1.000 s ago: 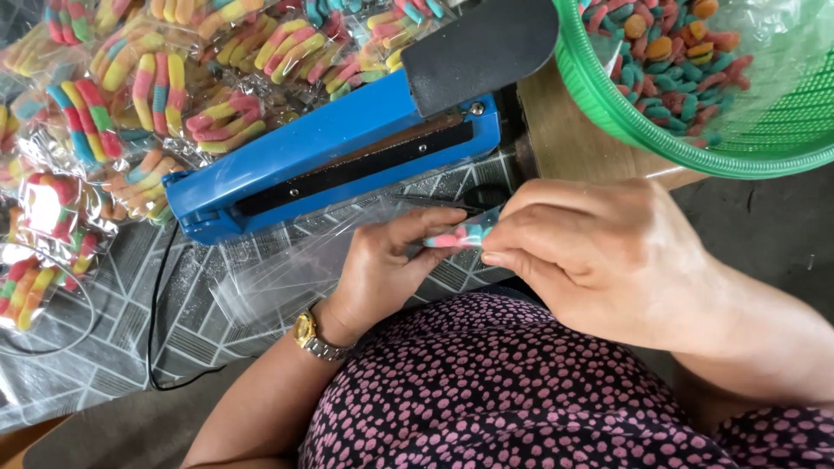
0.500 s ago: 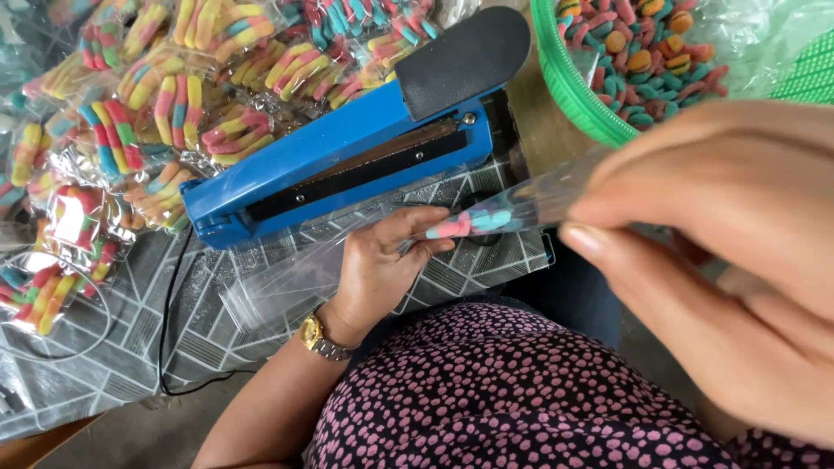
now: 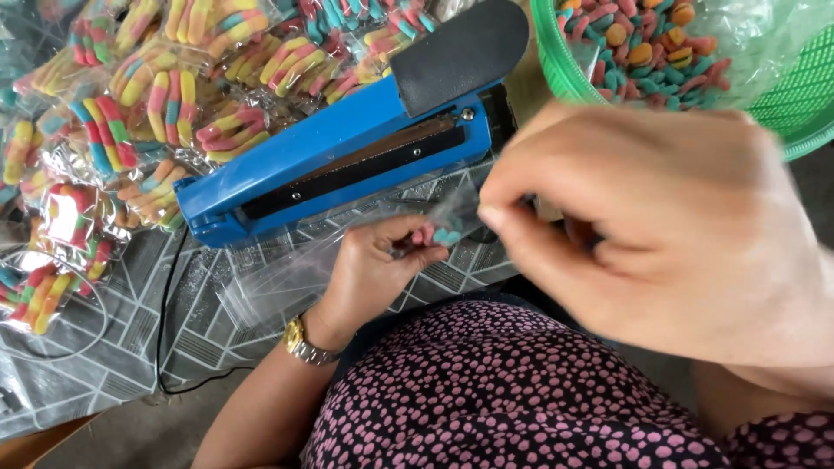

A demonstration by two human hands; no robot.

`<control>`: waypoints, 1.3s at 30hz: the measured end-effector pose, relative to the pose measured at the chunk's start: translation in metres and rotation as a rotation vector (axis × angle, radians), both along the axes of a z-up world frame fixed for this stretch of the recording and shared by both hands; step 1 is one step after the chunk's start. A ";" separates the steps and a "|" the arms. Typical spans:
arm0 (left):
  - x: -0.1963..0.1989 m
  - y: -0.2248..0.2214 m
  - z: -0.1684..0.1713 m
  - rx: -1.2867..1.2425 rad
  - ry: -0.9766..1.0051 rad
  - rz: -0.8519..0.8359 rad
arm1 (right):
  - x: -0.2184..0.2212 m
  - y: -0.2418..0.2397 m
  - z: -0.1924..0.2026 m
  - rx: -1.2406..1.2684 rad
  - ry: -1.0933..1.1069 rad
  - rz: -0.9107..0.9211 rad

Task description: Packing gummy candies into small plastic bags and sealing them using a manual heat sealer

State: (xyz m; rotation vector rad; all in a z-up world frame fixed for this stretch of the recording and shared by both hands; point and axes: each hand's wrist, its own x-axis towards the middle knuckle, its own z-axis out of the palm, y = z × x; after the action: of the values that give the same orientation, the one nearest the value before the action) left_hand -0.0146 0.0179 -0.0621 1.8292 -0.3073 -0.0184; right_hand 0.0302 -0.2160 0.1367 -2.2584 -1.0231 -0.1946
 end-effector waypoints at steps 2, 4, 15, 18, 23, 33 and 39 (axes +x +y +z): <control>0.000 0.000 0.017 -0.044 0.016 -0.013 | 0.000 -0.002 -0.008 0.077 0.045 -0.030; -0.001 0.002 0.029 -0.085 0.029 -0.020 | -0.001 -0.001 -0.027 0.155 0.089 -0.054; 0.008 -0.003 0.057 -0.245 0.257 -0.129 | 0.008 0.006 -0.123 0.416 0.788 -0.070; 0.005 -0.007 0.054 -0.228 0.279 -0.052 | 0.009 0.006 -0.119 0.403 0.721 0.075; 0.004 -0.012 0.053 -0.109 0.148 -0.068 | 0.011 -0.006 -0.136 0.422 0.755 -0.050; 0.000 -0.009 0.050 -0.042 0.186 -0.128 | 0.008 -0.007 -0.140 0.499 0.852 0.098; -0.002 -0.012 0.040 0.117 0.187 -0.028 | 0.010 0.002 -0.144 0.404 0.774 -0.012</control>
State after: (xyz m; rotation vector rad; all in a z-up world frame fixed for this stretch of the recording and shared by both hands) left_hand -0.0163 0.0055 -0.0225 1.9224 -0.2034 -0.2306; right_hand 0.0401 -0.2139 -0.0069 -1.7261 -0.4930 0.4102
